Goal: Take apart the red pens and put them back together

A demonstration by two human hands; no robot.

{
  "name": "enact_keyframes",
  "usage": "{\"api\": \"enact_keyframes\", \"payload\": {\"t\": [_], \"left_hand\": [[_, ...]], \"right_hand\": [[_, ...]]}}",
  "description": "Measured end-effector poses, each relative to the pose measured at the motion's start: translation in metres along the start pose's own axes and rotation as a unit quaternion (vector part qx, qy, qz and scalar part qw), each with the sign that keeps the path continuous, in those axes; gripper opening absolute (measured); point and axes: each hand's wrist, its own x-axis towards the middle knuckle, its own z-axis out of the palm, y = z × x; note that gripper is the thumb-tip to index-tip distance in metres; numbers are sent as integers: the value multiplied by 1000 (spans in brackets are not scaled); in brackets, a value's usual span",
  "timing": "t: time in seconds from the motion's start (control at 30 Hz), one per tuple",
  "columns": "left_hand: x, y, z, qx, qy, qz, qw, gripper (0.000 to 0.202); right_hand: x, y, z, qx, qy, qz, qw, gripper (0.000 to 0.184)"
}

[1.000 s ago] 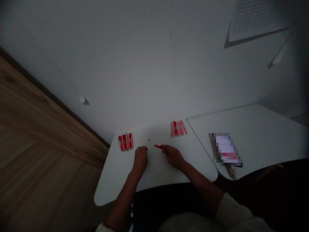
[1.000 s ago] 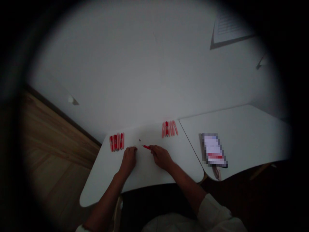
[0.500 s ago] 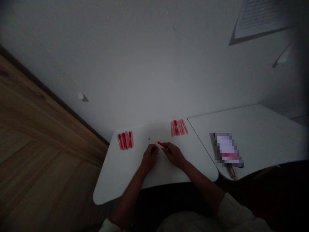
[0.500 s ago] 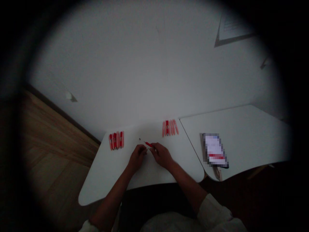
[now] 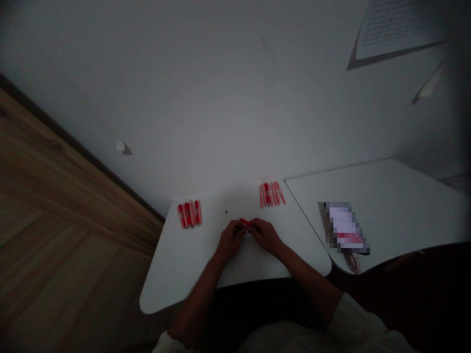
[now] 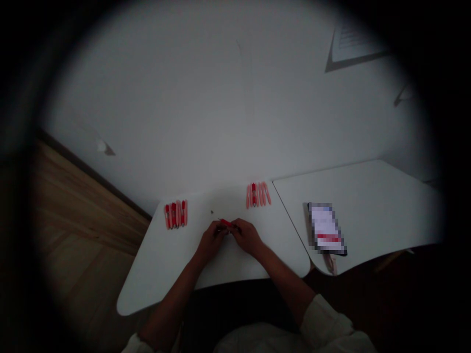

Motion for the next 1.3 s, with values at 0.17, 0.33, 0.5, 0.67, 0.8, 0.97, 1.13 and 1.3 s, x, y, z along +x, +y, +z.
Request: {"api": "enact_keyframes", "payload": {"t": [0.17,0.33,0.5,0.67,0.8,0.97,1.13,1.3], "left_hand": [[-2,6,2,-20,-5,-10,1000,18],[3,-4,-5,-91,75,-72,990,32],[7,-15,-15,-292,201,-149,923,31],[5,-15,-16,-380,188,-182,887,30],[5,-15,-16,-382,176,-183,889,30],[4,-14,-15,-369,160,-182,897,28],[3,-14,-12,-329,156,-173,915,29],[3,-16,-12,-314,152,-167,922,29]], "right_hand": [[0,-1,1,-16,-6,-13,1000,17],[0,-4,-1,-37,12,-19,999,21],[-2,-6,-2,-73,-18,-63,995,27],[-4,-6,-1,-99,-28,-78,992,28],[-3,-8,-2,-106,-28,-74,991,28],[-3,-7,-1,-109,-23,-76,991,28],[-3,-5,0,-112,-26,-72,991,29],[-3,-6,-1,-111,-26,-65,991,29]]}}
